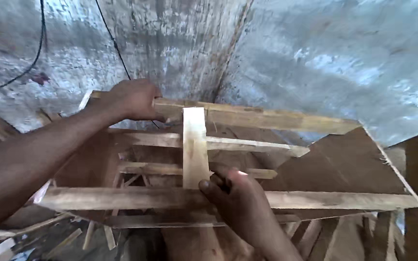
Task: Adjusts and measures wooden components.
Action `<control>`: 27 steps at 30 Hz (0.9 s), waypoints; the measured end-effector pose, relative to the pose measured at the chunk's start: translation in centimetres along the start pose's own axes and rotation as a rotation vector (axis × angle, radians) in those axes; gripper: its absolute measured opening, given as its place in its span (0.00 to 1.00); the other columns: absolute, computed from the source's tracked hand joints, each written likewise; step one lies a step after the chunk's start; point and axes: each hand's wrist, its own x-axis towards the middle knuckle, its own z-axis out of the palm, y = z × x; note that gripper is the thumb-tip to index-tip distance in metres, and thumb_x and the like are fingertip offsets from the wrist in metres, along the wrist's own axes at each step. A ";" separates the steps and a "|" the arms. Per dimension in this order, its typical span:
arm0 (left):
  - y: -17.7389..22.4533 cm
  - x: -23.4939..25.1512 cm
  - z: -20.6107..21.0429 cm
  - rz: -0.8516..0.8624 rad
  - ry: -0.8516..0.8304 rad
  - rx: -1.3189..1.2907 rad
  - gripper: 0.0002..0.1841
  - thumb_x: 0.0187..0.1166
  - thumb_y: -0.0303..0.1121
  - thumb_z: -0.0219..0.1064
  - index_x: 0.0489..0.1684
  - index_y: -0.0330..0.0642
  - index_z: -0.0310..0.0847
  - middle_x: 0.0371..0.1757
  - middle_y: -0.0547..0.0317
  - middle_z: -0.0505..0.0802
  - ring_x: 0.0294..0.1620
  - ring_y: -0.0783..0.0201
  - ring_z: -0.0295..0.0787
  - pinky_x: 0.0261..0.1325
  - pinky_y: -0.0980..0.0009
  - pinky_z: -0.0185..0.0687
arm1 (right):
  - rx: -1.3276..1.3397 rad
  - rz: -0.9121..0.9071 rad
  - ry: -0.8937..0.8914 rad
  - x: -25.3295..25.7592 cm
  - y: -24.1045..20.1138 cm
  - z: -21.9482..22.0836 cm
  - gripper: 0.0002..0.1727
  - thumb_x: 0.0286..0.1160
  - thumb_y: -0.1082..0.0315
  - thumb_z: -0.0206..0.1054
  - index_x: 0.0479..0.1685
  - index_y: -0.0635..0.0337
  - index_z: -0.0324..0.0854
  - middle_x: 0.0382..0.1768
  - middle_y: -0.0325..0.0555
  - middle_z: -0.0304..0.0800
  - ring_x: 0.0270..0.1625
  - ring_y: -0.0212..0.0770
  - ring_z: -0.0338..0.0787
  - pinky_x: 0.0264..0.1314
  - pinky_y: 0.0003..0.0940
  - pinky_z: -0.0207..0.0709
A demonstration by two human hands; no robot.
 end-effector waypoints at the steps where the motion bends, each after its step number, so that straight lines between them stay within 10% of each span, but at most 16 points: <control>1: 0.0 -0.7 -0.3 -0.017 0.008 -0.002 0.31 0.58 0.74 0.74 0.34 0.54 0.88 0.29 0.56 0.89 0.34 0.49 0.89 0.34 0.38 0.81 | 0.012 -0.017 0.015 -0.2 0.2 0.1 0.15 0.74 0.40 0.67 0.46 0.35 0.87 0.19 0.23 0.81 0.20 0.28 0.80 0.23 0.40 0.80; 18: 5.3 0.6 -2.5 -0.016 0.187 0.086 0.28 0.61 0.73 0.71 0.45 0.64 0.90 0.34 0.53 0.92 0.40 0.43 0.91 0.37 0.34 0.79 | -0.010 -0.137 0.271 -0.4 6.5 1.6 0.24 0.74 0.42 0.66 0.63 0.43 0.86 0.21 0.24 0.83 0.18 0.28 0.79 0.18 0.39 0.78; 27: 8.1 -1.9 3.7 0.014 0.312 0.083 0.27 0.70 0.57 0.77 0.69 0.66 0.86 0.40 0.41 0.95 0.38 0.30 0.90 0.31 0.28 0.76 | 0.082 -0.131 0.219 0.4 14.6 10.0 0.32 0.69 0.57 0.76 0.76 0.50 0.79 0.49 0.45 0.95 0.47 0.44 0.94 0.52 0.53 0.89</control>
